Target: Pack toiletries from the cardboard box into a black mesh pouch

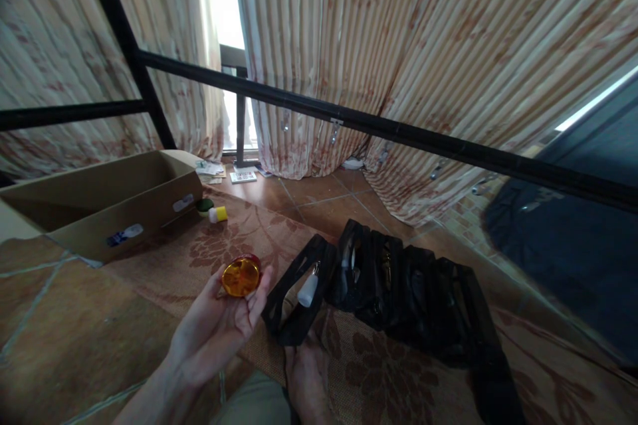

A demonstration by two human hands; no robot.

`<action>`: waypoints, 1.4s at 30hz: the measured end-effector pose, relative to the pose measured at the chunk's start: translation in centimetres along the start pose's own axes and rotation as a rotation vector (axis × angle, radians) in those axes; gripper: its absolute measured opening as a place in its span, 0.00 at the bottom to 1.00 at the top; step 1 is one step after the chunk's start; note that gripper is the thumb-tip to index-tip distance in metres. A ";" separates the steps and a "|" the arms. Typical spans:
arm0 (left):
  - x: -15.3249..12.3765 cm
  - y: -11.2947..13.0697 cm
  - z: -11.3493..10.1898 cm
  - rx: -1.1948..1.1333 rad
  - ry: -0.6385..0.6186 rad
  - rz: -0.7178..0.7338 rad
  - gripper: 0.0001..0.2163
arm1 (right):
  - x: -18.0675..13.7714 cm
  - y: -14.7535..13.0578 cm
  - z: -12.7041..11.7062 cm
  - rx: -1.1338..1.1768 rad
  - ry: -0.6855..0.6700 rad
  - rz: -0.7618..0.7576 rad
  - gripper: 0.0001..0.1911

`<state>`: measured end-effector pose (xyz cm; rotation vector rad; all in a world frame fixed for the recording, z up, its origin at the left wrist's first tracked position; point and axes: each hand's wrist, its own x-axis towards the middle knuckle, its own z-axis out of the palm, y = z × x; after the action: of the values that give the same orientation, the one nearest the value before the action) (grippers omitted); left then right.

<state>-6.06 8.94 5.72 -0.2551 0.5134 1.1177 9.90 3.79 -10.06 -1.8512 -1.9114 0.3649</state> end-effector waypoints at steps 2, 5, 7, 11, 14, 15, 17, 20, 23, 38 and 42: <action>0.1 0.0 0.1 -0.002 0.009 -0.010 0.14 | 0.0 0.1 0.1 0.005 -0.009 0.003 0.21; 0.2 0.0 0.2 -0.004 0.024 -0.024 0.14 | 0.0 0.4 0.3 0.026 0.001 -0.010 0.20; 0.3 0.0 0.4 -0.001 0.027 -0.023 0.15 | 0.0 0.6 0.4 0.027 0.002 -0.012 0.21; 0.3 0.2 0.4 0.005 0.028 0.001 0.13 | 0.0 0.5 0.4 0.018 0.004 -0.022 0.20; 0.2 0.3 0.4 0.015 0.034 -0.011 0.14 | 0.1 0.3 0.2 0.013 0.016 -0.026 0.20; 0.1 0.3 0.3 0.019 0.032 -0.021 0.15 | 0.2 0.3 0.2 0.008 0.024 -0.037 0.20; 0.0 0.4 0.3 0.030 0.028 -0.037 0.15 | 0.2 0.6 0.5 -0.009 0.057 -0.063 0.19; -0.3 0.5 0.4 0.047 0.016 -0.040 0.15 | 0.2 1.4 1.5 -0.037 0.070 -0.060 0.19; -0.6 0.4 0.5 0.064 0.011 -0.013 0.14 | 0.2 2.1 2.5 -0.026 0.051 -0.069 0.19; -1.5 0.3 0.3 0.179 0.049 0.086 0.14 | 0.2 0.5 0.4 0.109 0.000 -0.042 0.18; -1.3 0.4 0.1 0.184 0.087 0.052 0.14 | 0.1 0.3 0.1 0.116 0.011 -0.044 0.18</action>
<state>-6.81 8.12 6.48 -0.1310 0.6993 1.1050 10.09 3.97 -10.32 -1.7306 -1.8791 0.4403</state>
